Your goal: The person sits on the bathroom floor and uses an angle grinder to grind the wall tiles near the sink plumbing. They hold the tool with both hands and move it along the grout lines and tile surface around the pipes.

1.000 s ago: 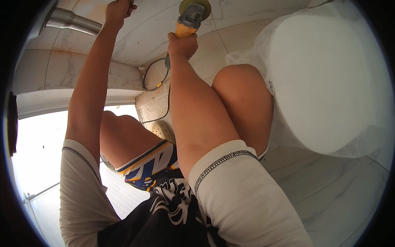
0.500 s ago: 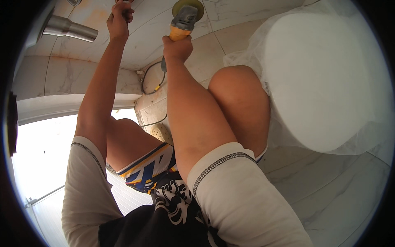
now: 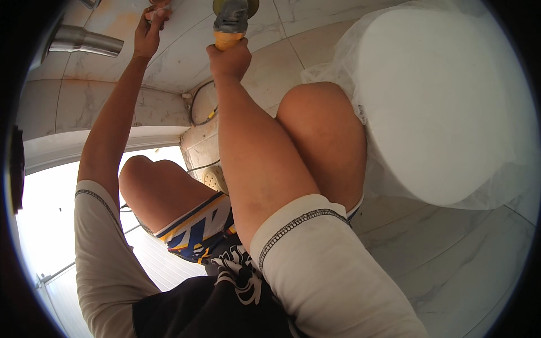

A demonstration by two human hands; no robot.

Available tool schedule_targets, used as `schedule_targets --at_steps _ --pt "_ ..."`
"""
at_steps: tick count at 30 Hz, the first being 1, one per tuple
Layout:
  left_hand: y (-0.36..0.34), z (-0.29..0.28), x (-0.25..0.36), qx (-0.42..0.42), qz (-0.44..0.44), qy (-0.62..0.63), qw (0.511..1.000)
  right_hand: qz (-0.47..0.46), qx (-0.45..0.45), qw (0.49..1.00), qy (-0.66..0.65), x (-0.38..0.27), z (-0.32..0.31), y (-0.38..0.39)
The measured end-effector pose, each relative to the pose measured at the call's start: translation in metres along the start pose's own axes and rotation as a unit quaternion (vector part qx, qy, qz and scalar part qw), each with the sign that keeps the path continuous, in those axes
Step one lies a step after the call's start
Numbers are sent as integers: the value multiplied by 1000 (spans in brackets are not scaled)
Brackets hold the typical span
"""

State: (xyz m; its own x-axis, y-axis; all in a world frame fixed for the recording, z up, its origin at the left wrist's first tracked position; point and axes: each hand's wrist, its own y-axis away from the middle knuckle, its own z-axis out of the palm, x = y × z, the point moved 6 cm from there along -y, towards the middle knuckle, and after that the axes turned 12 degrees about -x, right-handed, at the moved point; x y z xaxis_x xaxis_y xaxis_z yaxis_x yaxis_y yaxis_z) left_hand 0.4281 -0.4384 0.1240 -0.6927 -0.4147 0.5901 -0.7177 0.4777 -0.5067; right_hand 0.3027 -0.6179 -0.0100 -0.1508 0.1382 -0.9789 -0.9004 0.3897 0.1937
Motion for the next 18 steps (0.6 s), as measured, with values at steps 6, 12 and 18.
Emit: schedule_targets --at_steps 6,12,18 --pt "2 -4 -11 -49 -46 -39 997 18 2 1000 0 2 0 -2" --pt "5 0 1 -65 -10 -68 996 -6 -6 1000 -3 5 1 -1" --pt "12 -8 21 -44 -189 -119 974 -92 21 993 77 2 14 -3"
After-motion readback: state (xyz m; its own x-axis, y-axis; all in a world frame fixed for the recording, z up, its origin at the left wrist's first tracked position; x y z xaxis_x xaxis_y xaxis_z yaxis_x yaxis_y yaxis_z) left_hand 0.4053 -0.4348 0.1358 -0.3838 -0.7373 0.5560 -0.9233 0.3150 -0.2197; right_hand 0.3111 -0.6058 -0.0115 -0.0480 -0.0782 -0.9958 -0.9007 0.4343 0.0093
